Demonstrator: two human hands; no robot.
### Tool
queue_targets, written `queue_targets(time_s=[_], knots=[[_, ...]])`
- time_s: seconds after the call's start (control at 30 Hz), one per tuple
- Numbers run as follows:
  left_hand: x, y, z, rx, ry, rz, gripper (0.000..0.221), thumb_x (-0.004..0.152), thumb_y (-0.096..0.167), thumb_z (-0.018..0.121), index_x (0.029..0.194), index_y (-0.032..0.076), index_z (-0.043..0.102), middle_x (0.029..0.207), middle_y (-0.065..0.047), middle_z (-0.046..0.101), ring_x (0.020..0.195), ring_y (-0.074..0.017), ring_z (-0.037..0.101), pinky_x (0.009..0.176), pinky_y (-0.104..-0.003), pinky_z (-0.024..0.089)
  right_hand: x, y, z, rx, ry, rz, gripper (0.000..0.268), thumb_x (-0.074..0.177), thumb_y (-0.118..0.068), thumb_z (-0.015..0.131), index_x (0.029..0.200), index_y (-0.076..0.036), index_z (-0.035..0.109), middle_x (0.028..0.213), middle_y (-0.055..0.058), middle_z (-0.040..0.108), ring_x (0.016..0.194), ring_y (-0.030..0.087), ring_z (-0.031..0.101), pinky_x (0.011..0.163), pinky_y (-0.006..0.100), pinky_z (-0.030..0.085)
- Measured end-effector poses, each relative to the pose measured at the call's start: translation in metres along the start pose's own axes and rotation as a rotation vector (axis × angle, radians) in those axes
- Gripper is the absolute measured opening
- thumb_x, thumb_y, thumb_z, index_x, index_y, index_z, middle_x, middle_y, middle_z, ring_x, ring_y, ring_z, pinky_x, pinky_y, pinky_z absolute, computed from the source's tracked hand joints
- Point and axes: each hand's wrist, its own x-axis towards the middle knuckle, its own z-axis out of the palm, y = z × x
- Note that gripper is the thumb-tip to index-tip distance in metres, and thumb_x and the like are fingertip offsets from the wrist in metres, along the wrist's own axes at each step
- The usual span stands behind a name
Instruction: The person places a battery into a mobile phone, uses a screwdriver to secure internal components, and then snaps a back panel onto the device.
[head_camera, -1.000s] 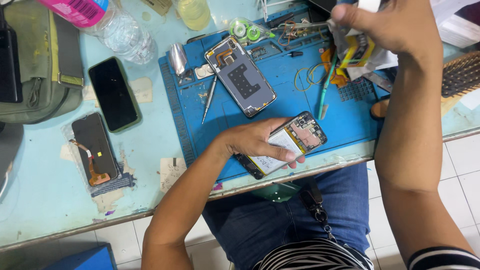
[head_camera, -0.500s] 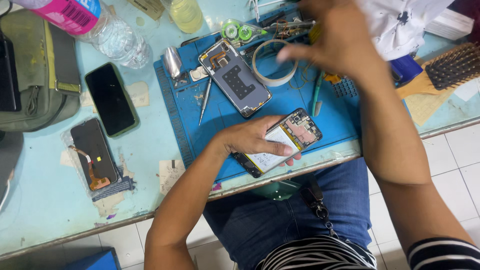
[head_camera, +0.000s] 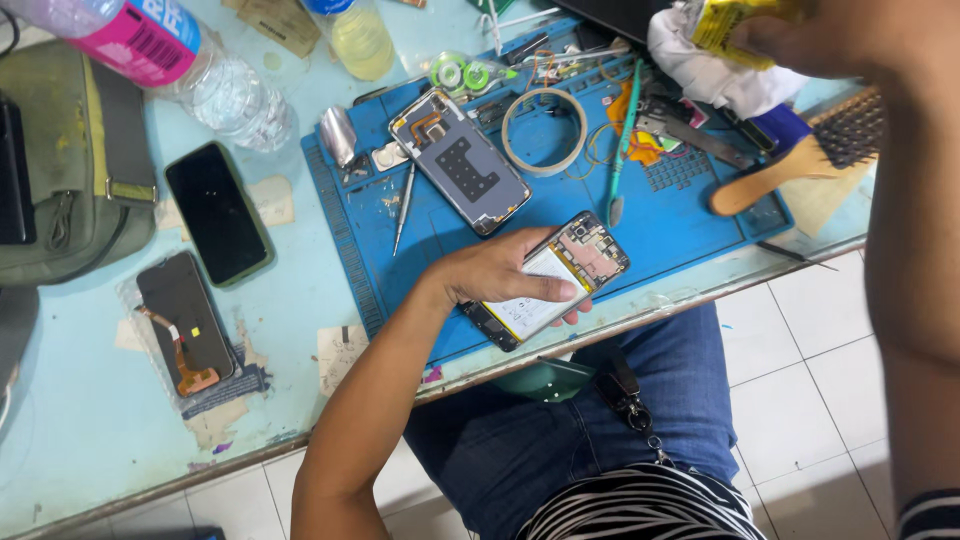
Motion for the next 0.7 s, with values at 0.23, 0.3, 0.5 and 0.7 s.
queue_targets(time_s=[0.23,0.3,0.5,0.7], knots=[[0.0,0.001,0.0,0.016,0.01,-0.015,0.056,0.093,0.021,0.075,0.139,0.001,0.051,0.115,-0.019,0.073,0.098,-0.0252,0.076,0.086,-0.039,0.063,-0.04,-0.022,0.011,-0.036,-0.108,0.054,0.02,0.105,-0.023,0.071,0.112,-0.004,0.074,0.092,0.016,0.074,0.079,0.03,0.071,0.069,0.042,0.057],[0.0,0.004,0.0,0.023,0.029,-0.024,0.055,0.092,0.021,0.075,0.138,0.001,0.052,0.114,-0.02,0.073,0.098,-0.0256,0.076,0.085,-0.038,0.063,-0.047,-0.024,0.008,-0.032,-0.079,0.068,0.02,0.105,-0.022,0.071,0.112,-0.004,0.073,0.092,0.016,0.074,0.078,0.03,0.071,0.069,0.042,0.057],[0.002,0.004,0.001,0.028,0.033,-0.023,0.054,0.092,0.019,0.075,0.137,0.0,0.052,0.113,-0.02,0.074,0.097,-0.0268,0.077,0.084,-0.038,0.063,-0.055,-0.023,0.009,0.01,-0.008,0.117,0.018,0.106,-0.021,0.069,0.109,-0.004,0.073,0.091,0.015,0.073,0.078,0.03,0.071,0.069,0.042,0.056],[0.003,-0.001,-0.001,0.036,0.029,-0.021,0.054,0.093,0.021,0.074,0.137,0.001,0.051,0.114,-0.019,0.074,0.097,-0.0255,0.077,0.083,-0.037,0.063,-0.059,-0.003,0.031,0.134,0.122,0.177,0.017,0.106,-0.02,0.068,0.107,-0.003,0.072,0.091,0.015,0.073,0.078,0.03,0.071,0.07,0.042,0.055]])
